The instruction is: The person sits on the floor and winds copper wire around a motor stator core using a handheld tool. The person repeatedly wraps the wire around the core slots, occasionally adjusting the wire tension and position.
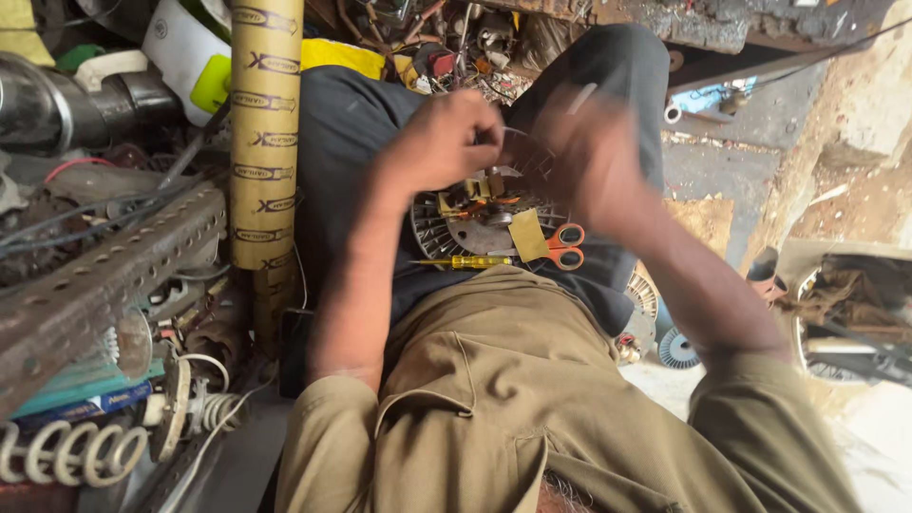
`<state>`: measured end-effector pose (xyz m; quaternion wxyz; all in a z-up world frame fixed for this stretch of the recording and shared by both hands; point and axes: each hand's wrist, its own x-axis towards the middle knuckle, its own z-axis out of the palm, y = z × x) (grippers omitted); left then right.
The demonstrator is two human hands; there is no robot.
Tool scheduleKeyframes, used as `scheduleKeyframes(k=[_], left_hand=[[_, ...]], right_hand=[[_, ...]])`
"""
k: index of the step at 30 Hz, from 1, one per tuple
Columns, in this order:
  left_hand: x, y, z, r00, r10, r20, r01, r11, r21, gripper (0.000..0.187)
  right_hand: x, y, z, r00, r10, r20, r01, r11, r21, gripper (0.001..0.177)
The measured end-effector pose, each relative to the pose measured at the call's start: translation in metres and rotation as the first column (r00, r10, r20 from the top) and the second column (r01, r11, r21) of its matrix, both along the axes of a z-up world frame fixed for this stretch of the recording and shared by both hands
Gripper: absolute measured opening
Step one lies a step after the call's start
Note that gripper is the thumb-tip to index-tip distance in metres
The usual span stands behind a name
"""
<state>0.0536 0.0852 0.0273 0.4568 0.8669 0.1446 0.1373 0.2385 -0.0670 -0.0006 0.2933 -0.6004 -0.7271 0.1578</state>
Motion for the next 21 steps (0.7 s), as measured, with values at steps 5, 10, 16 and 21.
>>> scheduleKeyframes(k=[5,10,16,21], left_hand=[[-0.030,-0.052,0.003,0.922,0.300,0.244,-0.190,0.901,-0.390,0.015],[-0.038,-0.086,-0.023,0.872,0.139,0.469,-0.362,0.827,0.430,0.007],[-0.003,-0.016,-0.026,0.945,0.241,0.222,-0.250,0.968,0.014,0.017],[-0.023,-0.007,0.003,0.990,0.144,0.000,-0.135,0.930,-0.342,0.005]], right_hand=[[-0.007,-0.046,0.029,0.944,0.320,-0.084,-0.320,0.947,0.010,0.013],[0.015,0.003,0.005,0.993,0.088,-0.078,-0.085,0.996,0.038,0.013],[0.005,0.016,-0.015,0.993,-0.060,0.099,0.040,0.980,0.193,0.006],[-0.008,-0.028,0.036,0.956,0.216,-0.200,-0.268,0.920,-0.287,0.011]])
